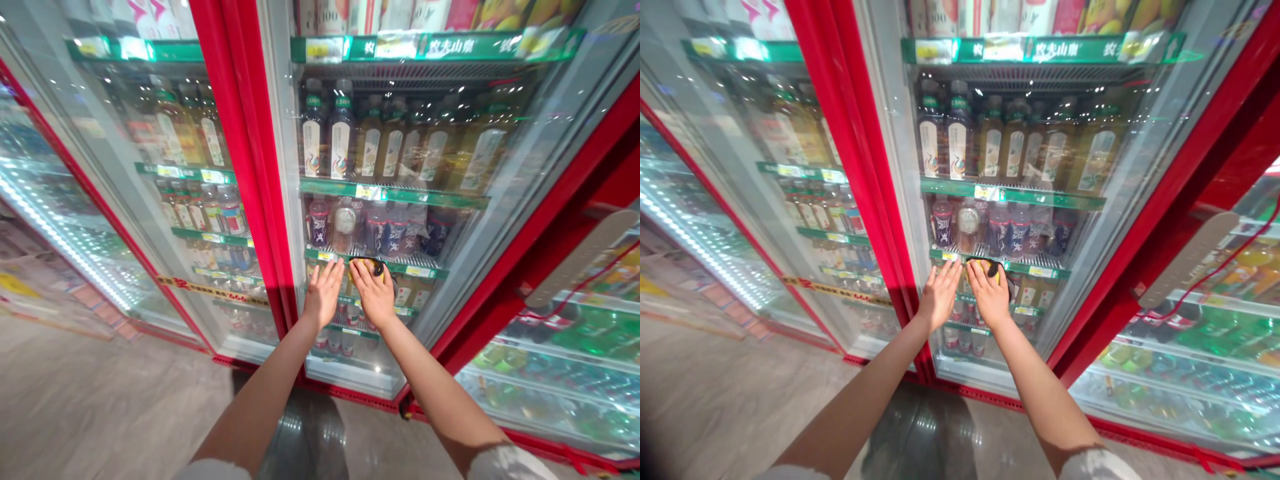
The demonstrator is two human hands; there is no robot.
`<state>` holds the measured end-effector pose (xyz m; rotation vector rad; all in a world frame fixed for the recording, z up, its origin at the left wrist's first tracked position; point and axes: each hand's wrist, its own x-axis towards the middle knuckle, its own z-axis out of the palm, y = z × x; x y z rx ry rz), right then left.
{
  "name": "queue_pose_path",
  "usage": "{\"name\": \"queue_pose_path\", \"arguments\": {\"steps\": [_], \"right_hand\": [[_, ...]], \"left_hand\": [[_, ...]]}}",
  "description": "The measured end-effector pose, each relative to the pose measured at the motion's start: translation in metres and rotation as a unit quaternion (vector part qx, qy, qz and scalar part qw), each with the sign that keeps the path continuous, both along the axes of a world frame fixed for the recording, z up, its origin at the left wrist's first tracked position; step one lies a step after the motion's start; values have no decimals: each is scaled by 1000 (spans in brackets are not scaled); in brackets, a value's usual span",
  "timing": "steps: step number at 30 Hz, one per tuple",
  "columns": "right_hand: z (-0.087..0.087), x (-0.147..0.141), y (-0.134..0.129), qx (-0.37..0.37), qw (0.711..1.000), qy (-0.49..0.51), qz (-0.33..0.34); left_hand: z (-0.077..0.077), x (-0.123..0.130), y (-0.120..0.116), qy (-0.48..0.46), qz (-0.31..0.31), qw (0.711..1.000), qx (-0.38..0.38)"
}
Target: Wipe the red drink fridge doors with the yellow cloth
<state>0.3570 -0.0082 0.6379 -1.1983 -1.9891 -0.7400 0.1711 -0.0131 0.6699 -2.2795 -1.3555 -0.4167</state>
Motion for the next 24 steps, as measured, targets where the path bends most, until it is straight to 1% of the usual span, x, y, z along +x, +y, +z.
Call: {"name": "queue_pose_path", "arguments": {"steps": [2,5,8,11,16,20,22,24], "right_hand": [[1,-2,1,6,1000,6,-3],[-7,-3,-1,16,1000,-10,23],[-11,-3,-3,2,1000,-2,19],[-9,-5,-2,-22,1000,21,-2],[-8,-6,-3,-25,999,2,24],[-3,-6,-1,-35,999,31,11],[-6,-5,-3,-42,998,34,12],[-14,-4,-6,-41,999,9,27]], "left_hand": [[-2,0,1,0,3,1000,6],[-4,-2,3,1,4,1000,17],[-5,-4,3,0,5,1000,26],[-5,-6,3,-3,5,999,36],[-7,-7,4,-6,1,999,52],[-11,-4,4,2,-4,999,46],[-12,-2,3,-1,-1,999,49],[-14,0,2,-6,1,999,53]]}}
